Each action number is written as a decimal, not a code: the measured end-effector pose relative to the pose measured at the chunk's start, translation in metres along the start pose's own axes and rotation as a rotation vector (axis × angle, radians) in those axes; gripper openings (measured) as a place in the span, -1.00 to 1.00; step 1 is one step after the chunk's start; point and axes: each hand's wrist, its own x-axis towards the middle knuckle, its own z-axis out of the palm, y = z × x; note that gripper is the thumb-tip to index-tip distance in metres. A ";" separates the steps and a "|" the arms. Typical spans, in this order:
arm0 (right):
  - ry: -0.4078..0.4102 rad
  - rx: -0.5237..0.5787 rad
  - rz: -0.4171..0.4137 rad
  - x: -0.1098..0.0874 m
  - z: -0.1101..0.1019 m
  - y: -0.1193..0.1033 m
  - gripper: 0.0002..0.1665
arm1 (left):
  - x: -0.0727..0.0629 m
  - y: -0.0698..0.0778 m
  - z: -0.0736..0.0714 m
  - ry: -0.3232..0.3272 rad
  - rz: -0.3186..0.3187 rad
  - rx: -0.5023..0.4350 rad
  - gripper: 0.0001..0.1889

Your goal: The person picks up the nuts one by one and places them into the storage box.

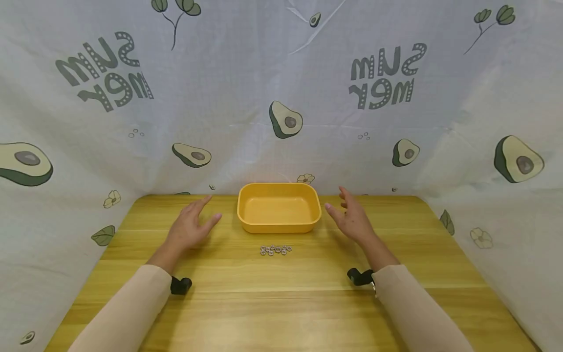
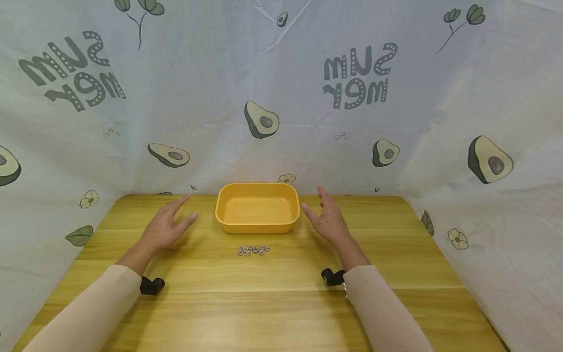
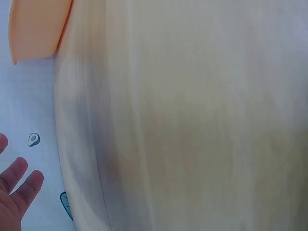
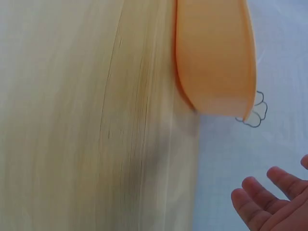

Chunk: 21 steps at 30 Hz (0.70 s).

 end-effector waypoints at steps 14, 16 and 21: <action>0.066 0.236 0.072 -0.012 0.015 -0.015 0.00 | 0.002 0.010 0.013 0.055 -0.080 -0.251 -0.24; 0.082 0.243 0.080 -0.013 0.017 -0.016 -0.05 | 0.003 0.012 0.015 0.064 -0.094 -0.312 -0.25; 0.114 0.296 0.097 -0.016 0.023 -0.020 -0.20 | 0.003 0.018 0.023 0.080 -0.143 -0.453 -0.27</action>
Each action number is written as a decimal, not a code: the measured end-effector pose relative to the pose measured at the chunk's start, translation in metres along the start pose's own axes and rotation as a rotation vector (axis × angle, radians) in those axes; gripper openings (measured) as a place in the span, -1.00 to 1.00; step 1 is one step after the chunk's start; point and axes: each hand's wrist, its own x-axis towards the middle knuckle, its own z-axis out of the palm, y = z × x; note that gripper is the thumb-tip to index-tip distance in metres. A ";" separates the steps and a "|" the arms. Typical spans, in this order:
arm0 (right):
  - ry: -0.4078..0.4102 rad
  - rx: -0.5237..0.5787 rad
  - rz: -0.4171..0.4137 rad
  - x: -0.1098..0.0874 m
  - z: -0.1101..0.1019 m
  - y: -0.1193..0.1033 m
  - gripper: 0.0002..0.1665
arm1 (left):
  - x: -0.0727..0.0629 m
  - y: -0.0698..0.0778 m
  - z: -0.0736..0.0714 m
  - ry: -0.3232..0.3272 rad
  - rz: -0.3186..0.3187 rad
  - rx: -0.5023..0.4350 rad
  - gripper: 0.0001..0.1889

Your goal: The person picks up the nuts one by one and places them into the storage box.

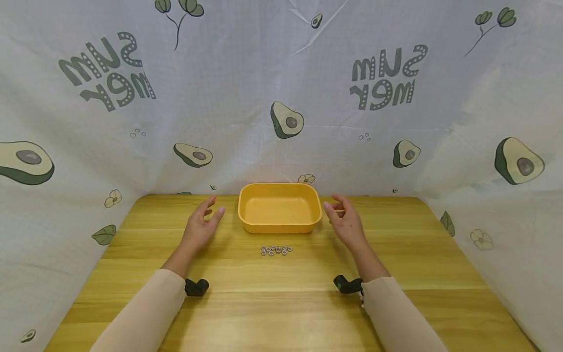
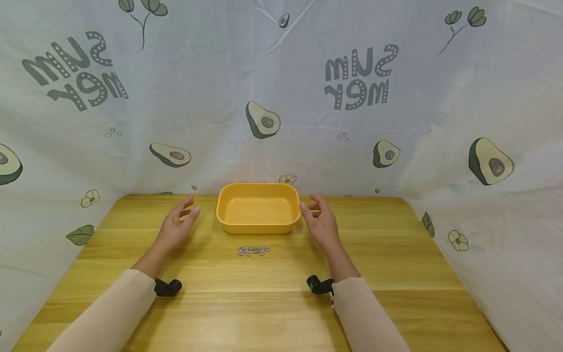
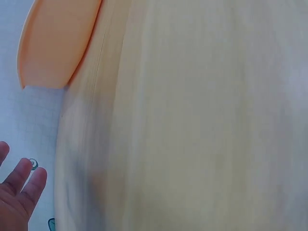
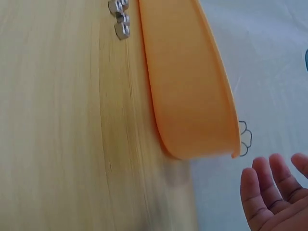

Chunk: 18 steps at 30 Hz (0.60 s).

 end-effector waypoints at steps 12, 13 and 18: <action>-0.045 0.167 0.038 -0.016 0.015 -0.004 -0.44 | -0.004 0.001 0.022 0.001 -0.084 -0.178 -0.25; -0.054 0.171 0.039 -0.018 0.017 -0.004 -0.45 | -0.003 0.001 0.024 0.005 -0.087 -0.194 -0.26; -0.103 0.166 0.046 -0.026 0.025 -0.001 -0.46 | -0.001 0.005 0.035 0.028 -0.101 -0.281 -0.30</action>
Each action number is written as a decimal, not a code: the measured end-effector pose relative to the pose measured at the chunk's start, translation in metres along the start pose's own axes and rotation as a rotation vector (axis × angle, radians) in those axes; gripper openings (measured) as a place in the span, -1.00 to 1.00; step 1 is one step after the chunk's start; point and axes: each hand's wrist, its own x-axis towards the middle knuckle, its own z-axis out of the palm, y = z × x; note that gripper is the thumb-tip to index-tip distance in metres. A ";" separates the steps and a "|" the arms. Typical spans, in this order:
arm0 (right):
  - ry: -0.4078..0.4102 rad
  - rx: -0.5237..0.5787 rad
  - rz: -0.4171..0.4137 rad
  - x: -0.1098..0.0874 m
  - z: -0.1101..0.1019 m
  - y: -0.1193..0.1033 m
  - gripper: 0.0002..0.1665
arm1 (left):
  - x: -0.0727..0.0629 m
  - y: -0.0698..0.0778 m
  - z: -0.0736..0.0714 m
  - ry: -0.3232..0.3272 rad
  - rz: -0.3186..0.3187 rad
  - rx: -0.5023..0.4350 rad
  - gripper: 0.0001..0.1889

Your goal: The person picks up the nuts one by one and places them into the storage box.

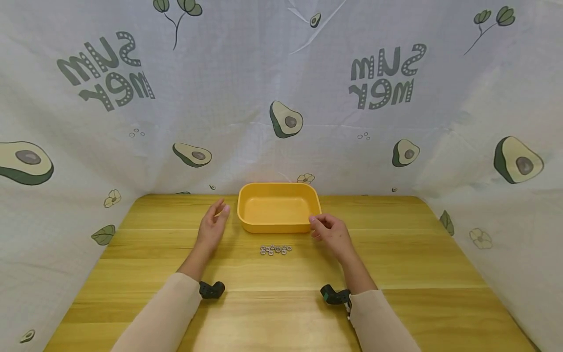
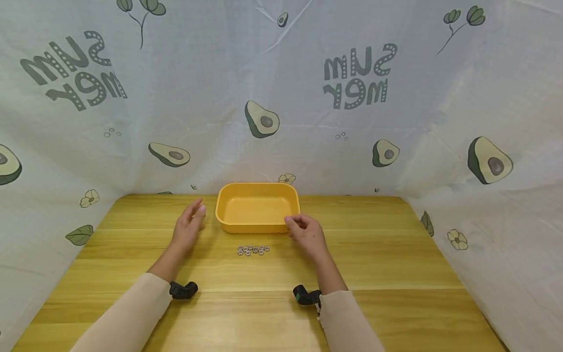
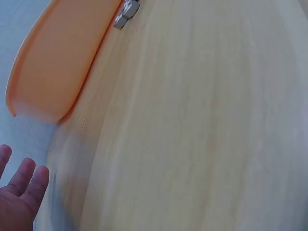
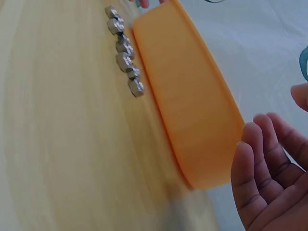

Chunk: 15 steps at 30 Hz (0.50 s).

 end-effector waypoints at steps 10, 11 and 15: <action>-0.188 -0.039 0.027 -0.003 0.025 0.016 -0.57 | 0.003 -0.002 0.019 0.035 -0.017 -0.131 -0.34; -0.204 -0.043 0.021 -0.003 0.026 0.018 -0.60 | 0.004 -0.002 0.023 0.041 -0.023 -0.144 -0.34; -0.242 -0.041 0.018 -0.001 0.031 0.025 -0.65 | 0.006 -0.005 0.036 0.067 -0.027 -0.192 -0.36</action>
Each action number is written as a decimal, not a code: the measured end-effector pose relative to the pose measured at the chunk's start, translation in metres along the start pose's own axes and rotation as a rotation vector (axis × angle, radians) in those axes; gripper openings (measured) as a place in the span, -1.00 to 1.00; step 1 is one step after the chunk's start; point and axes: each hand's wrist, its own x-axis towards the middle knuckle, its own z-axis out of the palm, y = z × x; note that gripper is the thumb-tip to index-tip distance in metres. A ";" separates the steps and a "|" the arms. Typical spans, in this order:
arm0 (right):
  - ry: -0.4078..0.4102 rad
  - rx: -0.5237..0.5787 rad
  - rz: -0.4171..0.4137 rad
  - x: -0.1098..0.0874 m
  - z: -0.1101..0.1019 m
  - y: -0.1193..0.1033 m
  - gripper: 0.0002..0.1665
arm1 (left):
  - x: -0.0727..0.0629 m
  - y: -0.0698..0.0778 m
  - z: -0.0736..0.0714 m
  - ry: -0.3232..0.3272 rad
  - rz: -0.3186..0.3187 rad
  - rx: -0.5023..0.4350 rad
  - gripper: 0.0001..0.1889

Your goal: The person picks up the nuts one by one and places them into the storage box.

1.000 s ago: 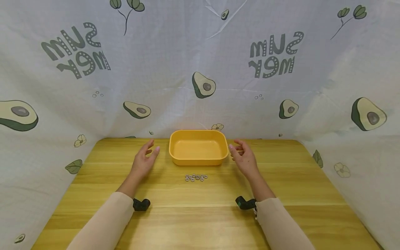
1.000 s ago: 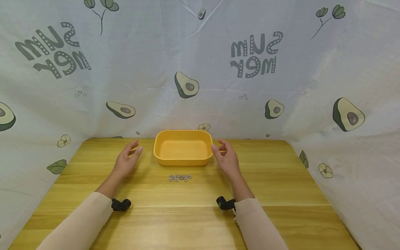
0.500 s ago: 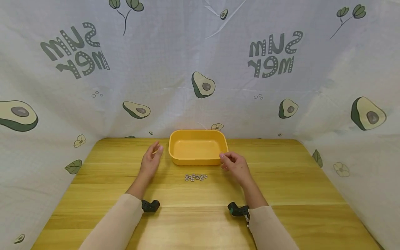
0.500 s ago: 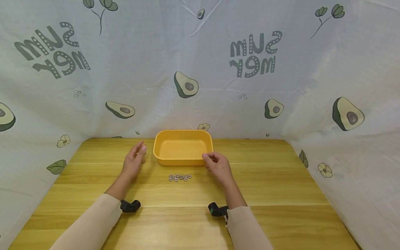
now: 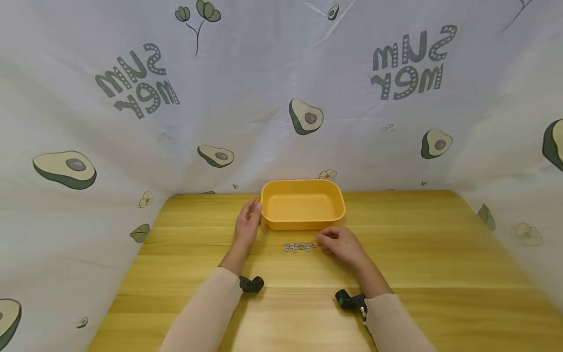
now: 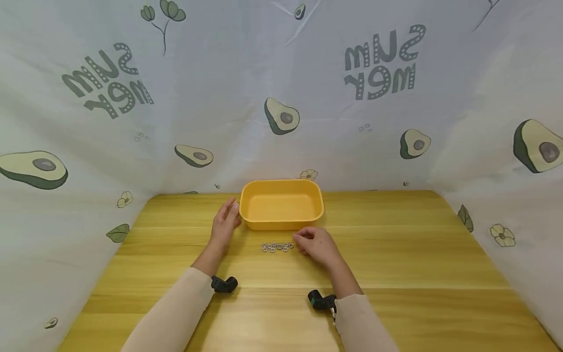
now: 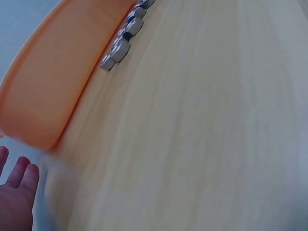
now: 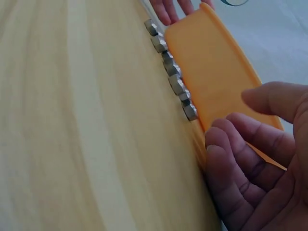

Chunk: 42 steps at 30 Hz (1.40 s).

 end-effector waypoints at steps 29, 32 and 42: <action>-0.019 -0.239 -0.067 0.000 0.017 0.009 -0.79 | 0.004 -0.025 0.022 0.044 0.060 -0.046 -0.42; -0.015 -0.235 -0.060 -0.001 0.019 0.010 -0.78 | 0.002 -0.025 0.021 0.067 0.049 -0.043 -0.44; 0.018 -0.263 -0.040 -0.001 0.017 0.008 -0.78 | 0.004 -0.023 0.024 0.051 0.041 -0.010 -0.45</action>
